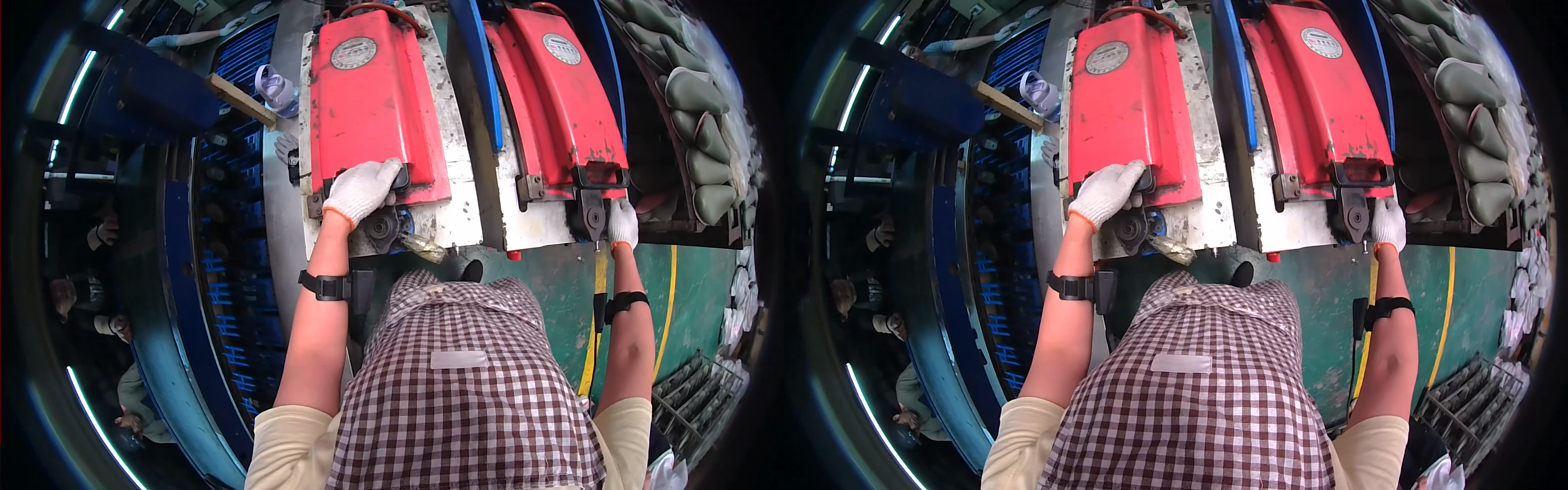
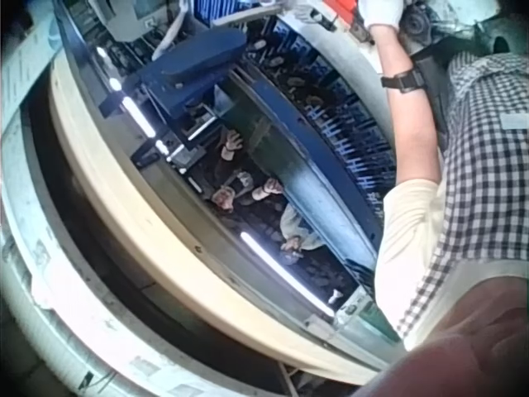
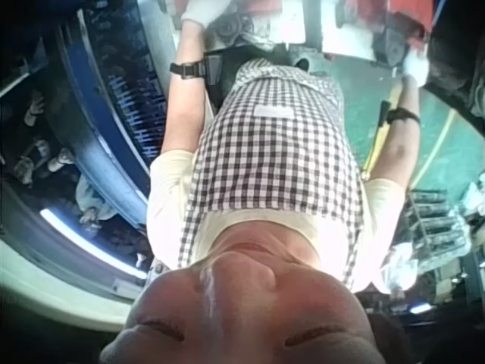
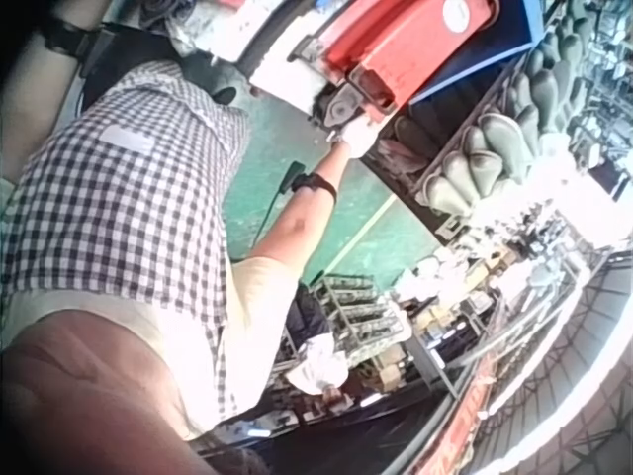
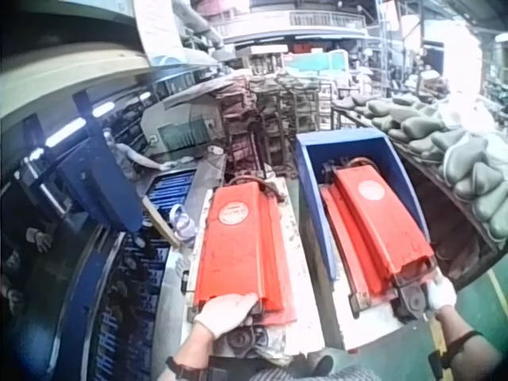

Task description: The worker is heat-setting shoe uppers by placing them into a specialized heater and then removing them.

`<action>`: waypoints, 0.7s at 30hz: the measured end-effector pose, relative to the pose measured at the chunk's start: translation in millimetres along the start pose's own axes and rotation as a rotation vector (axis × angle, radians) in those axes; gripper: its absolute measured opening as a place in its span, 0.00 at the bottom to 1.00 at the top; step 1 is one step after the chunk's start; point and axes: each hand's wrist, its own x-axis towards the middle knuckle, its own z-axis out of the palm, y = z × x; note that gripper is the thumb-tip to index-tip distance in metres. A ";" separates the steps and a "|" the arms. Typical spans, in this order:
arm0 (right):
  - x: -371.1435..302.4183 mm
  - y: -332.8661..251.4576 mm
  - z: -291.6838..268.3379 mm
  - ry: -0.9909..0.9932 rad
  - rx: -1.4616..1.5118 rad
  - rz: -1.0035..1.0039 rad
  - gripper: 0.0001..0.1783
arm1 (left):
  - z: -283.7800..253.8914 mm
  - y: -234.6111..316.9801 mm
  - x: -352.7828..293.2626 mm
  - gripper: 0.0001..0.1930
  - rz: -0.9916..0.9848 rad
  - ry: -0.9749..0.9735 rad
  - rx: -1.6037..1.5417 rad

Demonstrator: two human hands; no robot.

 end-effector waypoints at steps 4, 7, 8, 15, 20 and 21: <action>-3.5 -7.8 -1.2 0.008 0.007 0.031 0.27 | -2.2 -1.5 1.1 0.34 0.086 0.013 0.041; -2.8 -6.5 -1.0 0.021 0.033 0.006 0.27 | 0.9 3.2 -1.8 0.33 0.054 0.089 0.047; -0.7 -5.4 -0.3 0.026 0.026 -0.004 0.27 | 9.7 -4.3 0.7 0.29 0.126 0.195 0.158; -1.3 1.1 4.1 0.036 0.056 -0.031 0.26 | 5.9 -30.0 -25.9 0.27 0.394 0.367 -1.588; -3.8 8.6 1.0 0.064 0.097 -0.051 0.25 | -24.8 -23.6 -42.7 0.30 0.998 -0.342 -2.045; 7.1 21.3 3.2 0.020 0.128 -0.049 0.25 | -14.2 -31.2 -34.0 0.27 0.894 -0.323 -2.029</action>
